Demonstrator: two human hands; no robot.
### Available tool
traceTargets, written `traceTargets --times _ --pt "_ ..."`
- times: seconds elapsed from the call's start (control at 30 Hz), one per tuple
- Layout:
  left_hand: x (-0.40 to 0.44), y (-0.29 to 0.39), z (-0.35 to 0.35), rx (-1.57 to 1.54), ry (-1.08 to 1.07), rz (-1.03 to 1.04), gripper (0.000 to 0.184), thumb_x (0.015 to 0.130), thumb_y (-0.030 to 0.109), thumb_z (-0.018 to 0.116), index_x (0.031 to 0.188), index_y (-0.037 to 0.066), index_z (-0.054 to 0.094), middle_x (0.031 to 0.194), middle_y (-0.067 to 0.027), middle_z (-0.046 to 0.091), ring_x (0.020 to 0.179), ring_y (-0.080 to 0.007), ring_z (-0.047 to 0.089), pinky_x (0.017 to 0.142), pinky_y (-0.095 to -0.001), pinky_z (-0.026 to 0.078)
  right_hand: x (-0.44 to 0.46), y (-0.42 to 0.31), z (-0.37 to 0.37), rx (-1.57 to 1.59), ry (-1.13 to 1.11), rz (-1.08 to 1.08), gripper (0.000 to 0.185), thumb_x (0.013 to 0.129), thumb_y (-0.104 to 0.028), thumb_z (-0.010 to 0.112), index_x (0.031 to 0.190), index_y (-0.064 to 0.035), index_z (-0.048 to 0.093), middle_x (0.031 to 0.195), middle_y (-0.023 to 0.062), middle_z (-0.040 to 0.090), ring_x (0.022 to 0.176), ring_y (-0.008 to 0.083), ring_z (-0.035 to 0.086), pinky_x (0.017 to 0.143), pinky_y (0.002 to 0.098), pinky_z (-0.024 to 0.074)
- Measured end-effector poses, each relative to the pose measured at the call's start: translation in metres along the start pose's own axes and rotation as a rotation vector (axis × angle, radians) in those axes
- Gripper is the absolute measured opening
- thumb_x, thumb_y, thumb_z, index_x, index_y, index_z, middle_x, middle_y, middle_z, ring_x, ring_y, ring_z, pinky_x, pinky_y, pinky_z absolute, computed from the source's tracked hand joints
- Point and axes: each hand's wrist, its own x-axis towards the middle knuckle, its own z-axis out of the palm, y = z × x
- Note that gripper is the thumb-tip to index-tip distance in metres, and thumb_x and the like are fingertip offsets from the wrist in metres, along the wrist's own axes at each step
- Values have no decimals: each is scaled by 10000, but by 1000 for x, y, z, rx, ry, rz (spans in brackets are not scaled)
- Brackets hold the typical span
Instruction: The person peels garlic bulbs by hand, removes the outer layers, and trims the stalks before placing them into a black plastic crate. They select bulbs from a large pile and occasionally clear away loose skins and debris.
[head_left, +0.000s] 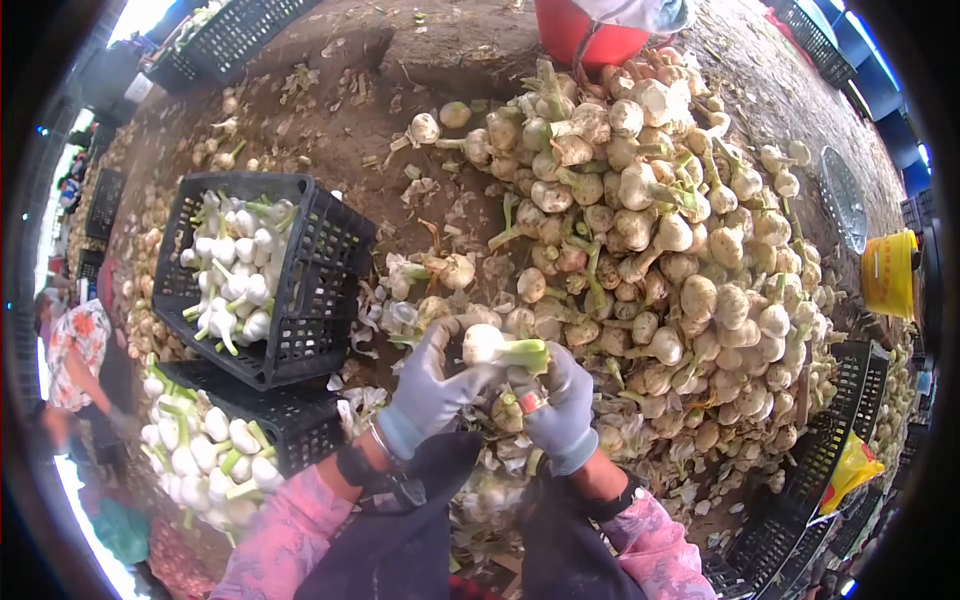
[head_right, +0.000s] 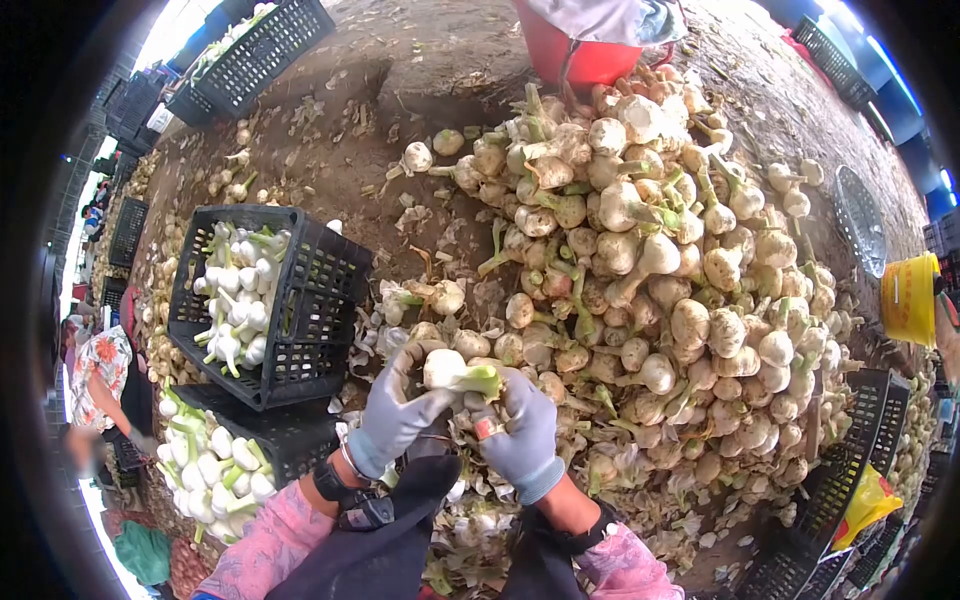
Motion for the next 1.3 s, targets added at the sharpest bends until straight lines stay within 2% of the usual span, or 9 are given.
traceTargets --times 0.2,0.5,0.57,0.7,0.8,0.97,1.13,1.27,1.3 --pt "-5 -7 -21 -967 -266 -476 461 863 134 647 1283 7 506 1137 -80 636 983 -196 634 836 -321 527 -11 4 -6 513 -165 208 215 906 -91 657 1105 -15 628 907 -27 642 806 67 574 749 212 462" --pt "-5 -6 -11 -192 49 -141 416 875 140 684 1238 -8 543 1130 -95 655 955 -177 667 822 -334 578 -9 2 -9 424 -367 203 188 930 -97 635 1100 -19 619 1013 13 644 906 85 577 833 257 464" --pt "-8 -11 -20 -369 -17 -185 404 876 144 689 1227 -13 564 1151 -107 657 983 -185 666 830 -336 575 -10 9 -13 376 -411 238 208 929 -72 604 1128 -12 602 1085 66 657 981 140 619 873 299 496" --pt "-10 7 -18 -631 -129 -164 364 886 213 716 1174 5 635 1203 -164 641 1056 -242 655 855 -368 566 0 9 -16 1301 7 553 323 873 -116 606 1169 11 598 1126 107 683 1002 248 657 921 345 504" --pt "-12 -2 -18 -554 -104 -21 306 903 203 698 1149 25 659 1221 -168 632 1020 -258 655 870 -383 545 -7 63 -37 636 -261 363 238 891 -137 586 1085 -10 635 998 54 685 920 112 617 835 262 489" --pt "-6 -22 -37 -647 6 35 295 977 192 588 1235 50 604 1129 -92 663 979 -185 654 866 -347 535 -21 70 -46 798 -259 526 141 913 -65 588 1041 -10 610 835 -44 568 723 35 480 673 180 386" --pt "-4 -37 -52 -1166 35 -182 297 990 232 540 1240 83 594 1080 -113 698 983 -241 671 856 -357 551 -47 49 -52 863 -399 599 338 794 -158 664 1067 35 612 887 13 601 786 105 537 735 230 424" --pt "5 -25 -56 -1148 352 -246 279 979 261 541 1203 108 605 982 -89 698 948 -275 670 763 -402 580 -45 57 -52 827 -1063 223 322 857 -256 658 1098 -44 668 1013 118 647 960 231 601 813 347 473" --pt "5 -26 -61 -1130 303 -216 266 984 254 538 1191 105 614 998 -81 697 928 -265 673 786 -424 579 -42 37 -44 417 -1048 51 346 847 -251 668 1152 -89 658 1087 128 634 1000 269 602 839 374 482"
